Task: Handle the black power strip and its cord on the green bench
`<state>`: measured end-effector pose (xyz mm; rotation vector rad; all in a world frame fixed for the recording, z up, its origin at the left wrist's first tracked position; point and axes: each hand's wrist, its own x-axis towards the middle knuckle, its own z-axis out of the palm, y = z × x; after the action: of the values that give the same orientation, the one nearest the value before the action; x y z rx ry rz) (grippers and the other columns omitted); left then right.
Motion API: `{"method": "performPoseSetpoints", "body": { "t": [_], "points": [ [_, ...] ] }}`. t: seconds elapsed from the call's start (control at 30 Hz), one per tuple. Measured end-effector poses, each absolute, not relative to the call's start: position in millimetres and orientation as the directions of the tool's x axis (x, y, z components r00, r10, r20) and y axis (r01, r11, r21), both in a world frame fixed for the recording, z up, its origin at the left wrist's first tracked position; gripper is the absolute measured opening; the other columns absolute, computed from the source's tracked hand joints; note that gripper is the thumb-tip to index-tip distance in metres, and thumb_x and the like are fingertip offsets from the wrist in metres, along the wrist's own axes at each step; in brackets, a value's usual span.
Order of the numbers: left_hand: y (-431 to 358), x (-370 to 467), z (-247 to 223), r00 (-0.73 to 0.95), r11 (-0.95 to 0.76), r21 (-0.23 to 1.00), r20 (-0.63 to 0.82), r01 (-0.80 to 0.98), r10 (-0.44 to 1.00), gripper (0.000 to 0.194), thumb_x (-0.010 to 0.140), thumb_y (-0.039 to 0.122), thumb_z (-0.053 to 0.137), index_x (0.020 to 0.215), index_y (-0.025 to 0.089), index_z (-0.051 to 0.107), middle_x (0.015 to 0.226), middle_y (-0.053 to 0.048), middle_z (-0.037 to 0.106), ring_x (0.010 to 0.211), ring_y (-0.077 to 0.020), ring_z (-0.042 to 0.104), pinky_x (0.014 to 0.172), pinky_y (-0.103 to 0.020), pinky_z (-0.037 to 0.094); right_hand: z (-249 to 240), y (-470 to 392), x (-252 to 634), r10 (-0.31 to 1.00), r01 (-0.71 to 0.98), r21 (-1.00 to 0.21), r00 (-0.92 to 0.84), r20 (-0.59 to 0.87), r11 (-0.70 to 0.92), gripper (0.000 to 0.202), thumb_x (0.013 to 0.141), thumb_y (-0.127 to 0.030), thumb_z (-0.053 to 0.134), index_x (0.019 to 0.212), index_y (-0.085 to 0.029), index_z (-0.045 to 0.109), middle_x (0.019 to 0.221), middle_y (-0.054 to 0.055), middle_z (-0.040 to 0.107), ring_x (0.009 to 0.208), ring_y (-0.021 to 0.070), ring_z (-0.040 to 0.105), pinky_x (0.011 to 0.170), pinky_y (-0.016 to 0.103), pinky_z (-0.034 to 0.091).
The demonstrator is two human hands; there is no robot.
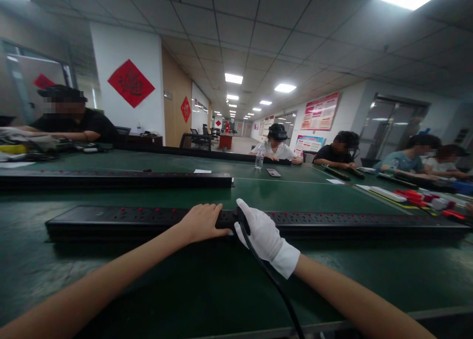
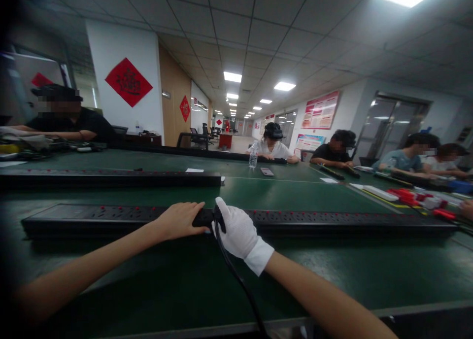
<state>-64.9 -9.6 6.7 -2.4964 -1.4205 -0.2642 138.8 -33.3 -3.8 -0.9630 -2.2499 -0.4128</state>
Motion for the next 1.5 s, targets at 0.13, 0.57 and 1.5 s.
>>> {"method": "performPoseSetpoints", "body": {
  "t": [0.13, 0.57, 1.5],
  "points": [
    [-9, -65, 6, 0.507, -0.492, -0.127, 0.279, 0.861, 0.815, 0.084, 0.067, 0.077, 0.026, 0.115, 0.011, 0.047, 0.101, -0.016, 0.059, 0.088, -0.0304, 0.056, 0.076, -0.039, 0.039, 0, -31, 143, 0.549, 0.725, -0.003, -0.519, 0.655, 0.688, 0.053, 0.083, -0.026, 0.043, 0.132, -0.02, 0.026, 0.104, 0.008, 0.057, 0.091, 0.0174, 0.055, 0.081, 0.032, 0.044],
    [-11, -64, 7, 0.487, -0.478, -0.103, 0.275, 0.872, 0.829, 0.077, 0.069, 0.073, 0.031, 0.113, 0.013, 0.048, 0.099, -0.014, 0.06, 0.09, -0.0297, 0.056, 0.078, -0.038, 0.038, 5, -38, 141, 0.614, 0.789, 0.031, -0.501, 0.61, 0.614, 0.065, 0.079, -0.053, 0.043, 0.129, -0.012, 0.031, 0.106, 0.013, 0.056, 0.094, 0.0209, 0.054, 0.083, 0.033, 0.04],
    [-11, -54, 10, 0.514, -0.486, -0.168, 0.261, 0.858, 0.817, 0.069, 0.073, 0.071, 0.025, 0.094, 0.012, 0.052, 0.089, -0.014, 0.061, 0.082, -0.0289, 0.057, 0.07, -0.038, 0.041, 15, -33, 146, 0.729, 0.876, 0.161, -0.469, 0.499, 0.454, 0.065, 0.074, -0.07, 0.026, 0.092, -0.015, 0.056, 0.079, 0.008, 0.058, 0.071, 0.0165, 0.055, 0.064, 0.026, 0.037]
  ]
}}
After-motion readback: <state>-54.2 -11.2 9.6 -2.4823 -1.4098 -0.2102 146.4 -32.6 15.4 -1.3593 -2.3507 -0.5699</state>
